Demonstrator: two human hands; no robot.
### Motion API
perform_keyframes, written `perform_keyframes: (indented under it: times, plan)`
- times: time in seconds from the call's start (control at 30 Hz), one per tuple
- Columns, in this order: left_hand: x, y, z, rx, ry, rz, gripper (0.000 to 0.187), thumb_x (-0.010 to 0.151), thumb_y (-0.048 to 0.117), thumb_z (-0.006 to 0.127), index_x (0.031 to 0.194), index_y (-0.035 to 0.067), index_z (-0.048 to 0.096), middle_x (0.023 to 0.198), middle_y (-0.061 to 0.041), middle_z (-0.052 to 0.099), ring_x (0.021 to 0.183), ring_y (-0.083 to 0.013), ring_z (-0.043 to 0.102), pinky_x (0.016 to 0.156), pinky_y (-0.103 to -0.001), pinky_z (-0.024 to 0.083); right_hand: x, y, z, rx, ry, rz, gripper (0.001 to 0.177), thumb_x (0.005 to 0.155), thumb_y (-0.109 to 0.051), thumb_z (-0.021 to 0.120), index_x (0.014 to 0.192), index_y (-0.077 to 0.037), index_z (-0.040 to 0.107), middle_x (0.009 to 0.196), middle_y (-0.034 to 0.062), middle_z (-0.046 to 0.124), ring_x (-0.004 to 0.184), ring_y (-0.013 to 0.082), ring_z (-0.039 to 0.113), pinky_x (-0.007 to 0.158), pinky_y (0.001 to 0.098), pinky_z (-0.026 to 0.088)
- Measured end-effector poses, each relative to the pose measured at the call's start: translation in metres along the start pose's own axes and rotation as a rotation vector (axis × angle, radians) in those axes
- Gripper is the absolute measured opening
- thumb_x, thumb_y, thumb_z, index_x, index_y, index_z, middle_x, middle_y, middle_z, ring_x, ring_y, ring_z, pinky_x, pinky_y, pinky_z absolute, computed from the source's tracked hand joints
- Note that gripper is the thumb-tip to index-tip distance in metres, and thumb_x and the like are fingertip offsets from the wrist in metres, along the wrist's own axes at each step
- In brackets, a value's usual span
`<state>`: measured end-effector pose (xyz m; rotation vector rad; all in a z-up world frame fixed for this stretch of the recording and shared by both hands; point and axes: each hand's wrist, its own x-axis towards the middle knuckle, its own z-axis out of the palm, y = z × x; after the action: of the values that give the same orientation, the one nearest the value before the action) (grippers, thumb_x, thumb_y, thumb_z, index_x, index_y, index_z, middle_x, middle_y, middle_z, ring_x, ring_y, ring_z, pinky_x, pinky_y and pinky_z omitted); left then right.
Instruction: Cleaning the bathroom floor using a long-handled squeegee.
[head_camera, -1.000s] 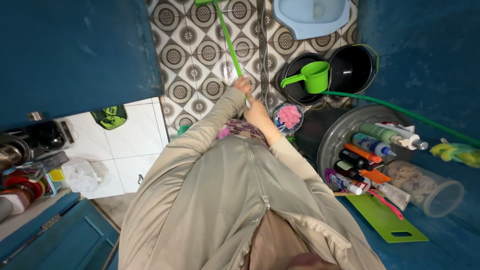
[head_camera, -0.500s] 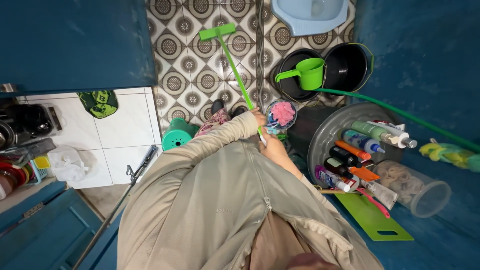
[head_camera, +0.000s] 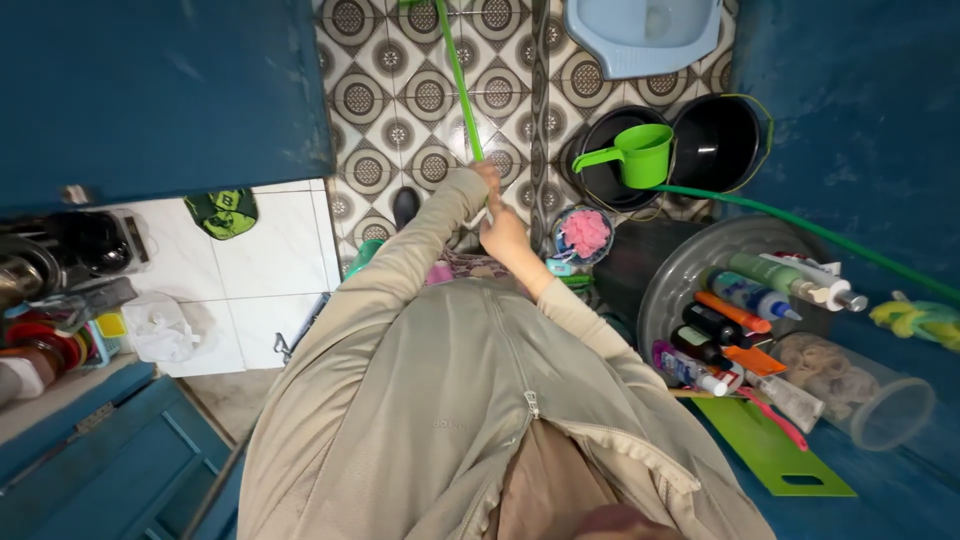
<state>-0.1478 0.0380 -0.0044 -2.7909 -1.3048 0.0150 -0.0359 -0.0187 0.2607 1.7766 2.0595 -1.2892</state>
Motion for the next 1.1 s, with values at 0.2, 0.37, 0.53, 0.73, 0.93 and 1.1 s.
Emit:
perform_keyframes:
  times: [0.2, 0.37, 0.53, 0.73, 0.93, 1.1]
  plan:
    - [-0.017, -0.100, -0.038, -0.451, 0.098, -0.216, 0.019, 0.095, 0.044, 0.066, 0.107, 0.029, 0.064, 0.140, 0.000, 0.054, 0.145, -0.0370, 0.041, 0.108, -0.043, 0.053, 0.084, -0.018, 0.041, -0.018, 0.078, -0.035, 0.061, 0.096, -0.022, 0.062, 0.153, -0.004, 0.047, 0.123, 0.0347, 0.063, 0.121, 0.0496, 0.063, 0.101, 0.0531, 0.054]
    - [-0.020, -0.090, 0.021, -0.243, -0.234, -0.104, 0.023, 0.102, 0.037, 0.054, 0.103, 0.027, 0.074, 0.137, 0.002, 0.065, 0.140, -0.0213, 0.052, 0.126, -0.044, 0.029, 0.071, -0.049, 0.028, 0.059, 0.069, 0.027, 0.054, 0.096, -0.022, 0.062, 0.147, -0.005, 0.055, 0.124, 0.0349, 0.065, 0.121, 0.0486, 0.062, 0.104, 0.0527, 0.052]
    - [-0.041, -0.057, -0.191, -0.147, -0.431, 0.074, 0.029, 0.097, 0.025, 0.053, 0.075, 0.029, 0.070, 0.089, 0.001, 0.074, 0.104, -0.0223, 0.071, 0.096, -0.047, 0.050, -0.004, -0.037, 0.015, 0.010, 0.057, 0.047, 0.056, 0.095, -0.022, 0.062, 0.148, -0.007, 0.054, 0.122, 0.0345, 0.065, 0.119, 0.0491, 0.063, 0.099, 0.0547, 0.053]
    - [-0.003, 0.034, -0.251, -0.311, -1.178, 0.503, 0.046, 0.072, 0.040, 0.084, 0.114, 0.024, 0.073, 0.108, 0.001, 0.076, 0.093, -0.0182, 0.071, 0.089, -0.036, 0.059, -0.118, -0.002, 0.009, -0.054, 0.010, 0.106, 0.057, 0.092, -0.025, 0.065, 0.147, -0.014, 0.057, 0.112, 0.0330, 0.069, 0.107, 0.0501, 0.067, 0.089, 0.0541, 0.058]
    - [-0.064, 0.116, -0.143, -0.662, -0.543, 0.541, 0.014, 0.070, 0.044, 0.071, 0.075, 0.031, 0.071, 0.070, 0.007, 0.071, 0.080, -0.0207, 0.074, 0.076, -0.043, 0.061, -0.172, 0.031, 0.045, -0.035, 0.042, 0.079, 0.063, 0.089, -0.031, 0.071, 0.149, -0.021, 0.055, 0.106, 0.0286, 0.069, 0.102, 0.0481, 0.067, 0.083, 0.0528, 0.060]
    - [-0.061, 0.058, -0.191, -0.382, -1.032, 0.623, 0.038, 0.073, 0.047, 0.075, 0.105, 0.026, 0.079, 0.103, 0.002, 0.078, 0.093, -0.0232, 0.075, 0.083, -0.043, 0.060, -0.137, 0.019, 0.079, 0.025, 0.066, 0.143, 0.061, 0.092, -0.040, 0.069, 0.151, -0.034, 0.053, 0.112, 0.0197, 0.070, 0.107, 0.0416, 0.068, 0.088, 0.0485, 0.059]
